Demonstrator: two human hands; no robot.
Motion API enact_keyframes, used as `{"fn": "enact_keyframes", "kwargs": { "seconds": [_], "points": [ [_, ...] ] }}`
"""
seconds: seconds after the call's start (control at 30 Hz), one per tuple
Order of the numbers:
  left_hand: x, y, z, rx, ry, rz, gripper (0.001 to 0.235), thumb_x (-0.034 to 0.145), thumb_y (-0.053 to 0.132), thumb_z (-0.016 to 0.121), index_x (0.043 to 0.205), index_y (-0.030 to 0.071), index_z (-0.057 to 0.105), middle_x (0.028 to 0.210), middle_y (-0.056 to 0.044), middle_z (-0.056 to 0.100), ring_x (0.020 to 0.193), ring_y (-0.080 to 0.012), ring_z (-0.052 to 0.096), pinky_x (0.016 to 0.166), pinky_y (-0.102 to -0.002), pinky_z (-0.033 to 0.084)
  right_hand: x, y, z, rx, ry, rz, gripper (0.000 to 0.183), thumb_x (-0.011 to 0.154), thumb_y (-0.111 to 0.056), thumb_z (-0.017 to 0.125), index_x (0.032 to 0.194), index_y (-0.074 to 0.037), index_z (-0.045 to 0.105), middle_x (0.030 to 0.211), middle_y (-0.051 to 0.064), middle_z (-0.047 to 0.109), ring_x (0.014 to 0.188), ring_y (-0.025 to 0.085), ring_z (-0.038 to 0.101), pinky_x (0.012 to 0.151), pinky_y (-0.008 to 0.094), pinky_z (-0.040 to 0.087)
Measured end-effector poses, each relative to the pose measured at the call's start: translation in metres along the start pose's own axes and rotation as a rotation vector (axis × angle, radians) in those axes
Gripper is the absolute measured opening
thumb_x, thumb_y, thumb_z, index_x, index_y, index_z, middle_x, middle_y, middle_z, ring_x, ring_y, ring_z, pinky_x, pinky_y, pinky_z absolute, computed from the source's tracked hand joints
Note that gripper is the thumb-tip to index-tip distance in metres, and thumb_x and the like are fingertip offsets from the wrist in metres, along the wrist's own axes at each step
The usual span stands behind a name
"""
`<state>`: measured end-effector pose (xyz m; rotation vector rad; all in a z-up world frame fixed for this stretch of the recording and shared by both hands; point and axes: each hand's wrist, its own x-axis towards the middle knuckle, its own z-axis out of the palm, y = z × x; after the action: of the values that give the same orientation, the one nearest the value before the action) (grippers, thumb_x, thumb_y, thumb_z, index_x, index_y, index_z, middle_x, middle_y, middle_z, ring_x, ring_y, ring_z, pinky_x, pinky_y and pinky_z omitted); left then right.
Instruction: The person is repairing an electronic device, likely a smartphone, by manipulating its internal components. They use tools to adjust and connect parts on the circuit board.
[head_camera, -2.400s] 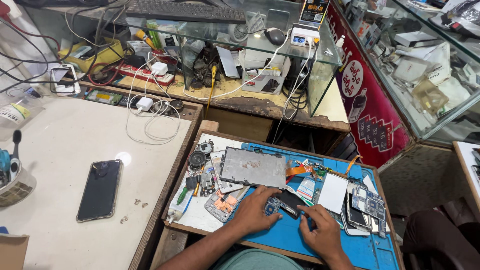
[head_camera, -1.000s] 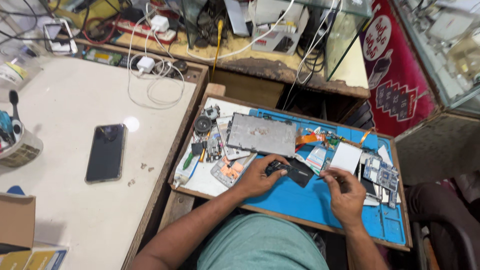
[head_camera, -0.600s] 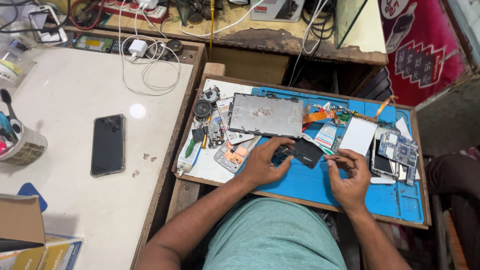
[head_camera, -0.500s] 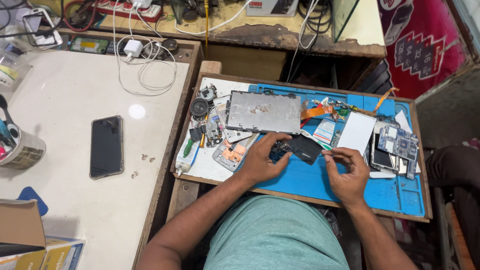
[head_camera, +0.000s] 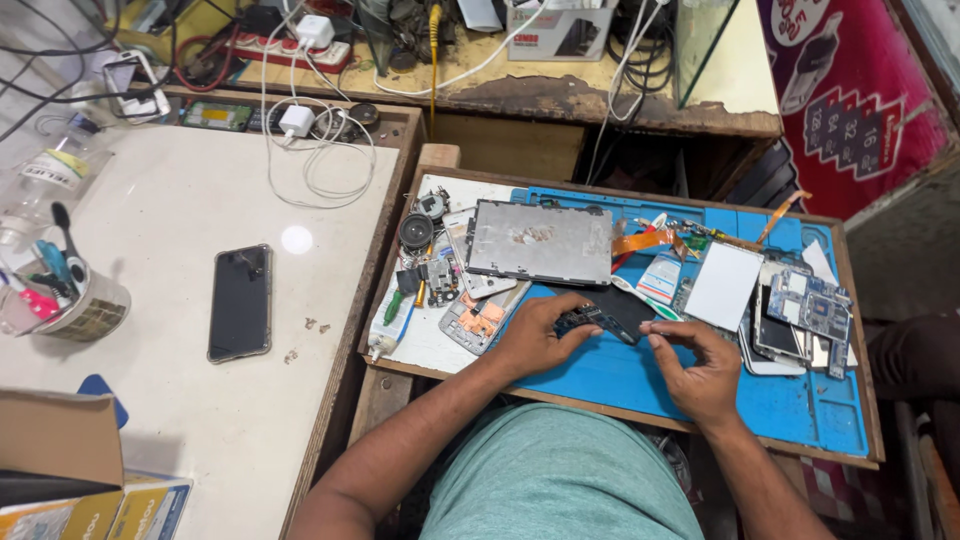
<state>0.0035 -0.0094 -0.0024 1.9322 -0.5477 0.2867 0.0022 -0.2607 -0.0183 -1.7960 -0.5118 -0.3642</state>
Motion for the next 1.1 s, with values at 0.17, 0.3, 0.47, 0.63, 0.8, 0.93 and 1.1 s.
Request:
{"fn": "enact_keyframes", "kwargs": {
  "seconds": [0.17, 0.3, 0.47, 0.63, 0.8, 0.93, 1.1],
  "points": [
    [-0.001, 0.0, -0.001, -0.05, -0.072, -0.057, 0.03, 0.09, 0.026, 0.079, 0.109, 0.004, 0.072, 0.091, -0.014, 0.076, 0.079, -0.0267, 0.076, 0.071, -0.036, 0.058, 0.004, -0.004, 0.002, -0.108, 0.01, -0.032, 0.011, 0.09, 0.0, 0.074, 0.102, 0.0, 0.073, 0.1, 0.012, 0.076, 0.094, 0.017, 0.074, 0.085, 0.029, 0.06],
    [-0.005, -0.003, 0.002, -0.008, -0.032, 0.012, 0.031, 0.09, 0.026, 0.08, 0.109, 0.003, 0.072, 0.094, -0.015, 0.076, 0.082, -0.0278, 0.076, 0.072, -0.036, 0.059, 0.003, -0.004, 0.003, -0.15, 0.004, -0.044, 0.012, 0.089, -0.001, 0.075, 0.101, 0.0, 0.074, 0.099, 0.012, 0.076, 0.092, 0.017, 0.074, 0.084, 0.028, 0.059],
    [-0.001, -0.003, 0.002, 0.012, 0.001, -0.011, 0.035, 0.089, 0.027, 0.08, 0.113, 0.002, 0.071, 0.094, -0.014, 0.076, 0.081, -0.0259, 0.076, 0.071, -0.035, 0.059, 0.008, -0.009, 0.004, -0.189, -0.004, -0.007, 0.013, 0.089, -0.003, 0.076, 0.102, -0.002, 0.075, 0.097, 0.01, 0.077, 0.09, 0.017, 0.076, 0.081, 0.028, 0.06],
    [-0.002, -0.005, 0.002, 0.036, -0.056, -0.083, 0.036, 0.089, 0.029, 0.078, 0.113, 0.003, 0.071, 0.091, -0.012, 0.077, 0.076, -0.0224, 0.076, 0.068, -0.034, 0.058, 0.007, -0.012, 0.003, -0.303, 0.011, 0.048, 0.016, 0.086, -0.006, 0.078, 0.101, -0.002, 0.076, 0.094, 0.01, 0.078, 0.084, 0.016, 0.076, 0.077, 0.028, 0.059],
    [-0.001, -0.004, 0.001, 0.029, -0.023, -0.024, 0.035, 0.089, 0.027, 0.078, 0.112, 0.003, 0.071, 0.09, -0.013, 0.076, 0.077, -0.0235, 0.075, 0.068, -0.034, 0.058, 0.007, -0.016, -0.003, -0.354, -0.009, 0.077, 0.014, 0.084, -0.008, 0.078, 0.097, -0.003, 0.076, 0.091, 0.01, 0.077, 0.08, 0.017, 0.075, 0.074, 0.029, 0.057],
    [-0.001, 0.0, 0.001, 0.033, -0.017, -0.038, 0.035, 0.089, 0.028, 0.079, 0.112, 0.003, 0.071, 0.089, -0.013, 0.076, 0.075, -0.0247, 0.075, 0.066, -0.035, 0.058, 0.009, -0.023, -0.01, -0.44, -0.045, 0.104, 0.015, 0.083, -0.01, 0.078, 0.096, -0.003, 0.077, 0.093, 0.01, 0.076, 0.079, 0.019, 0.073, 0.072, 0.03, 0.056],
    [0.0, 0.002, -0.002, 0.028, -0.052, -0.08, 0.035, 0.089, 0.028, 0.077, 0.113, 0.003, 0.071, 0.086, -0.014, 0.075, 0.07, -0.0253, 0.074, 0.063, -0.036, 0.057, 0.013, -0.034, -0.019, -0.463, -0.134, 0.074, 0.014, 0.083, -0.014, 0.078, 0.096, -0.008, 0.078, 0.1, 0.008, 0.073, 0.086, 0.019, 0.072, 0.069, 0.03, 0.057]
  ]
}}
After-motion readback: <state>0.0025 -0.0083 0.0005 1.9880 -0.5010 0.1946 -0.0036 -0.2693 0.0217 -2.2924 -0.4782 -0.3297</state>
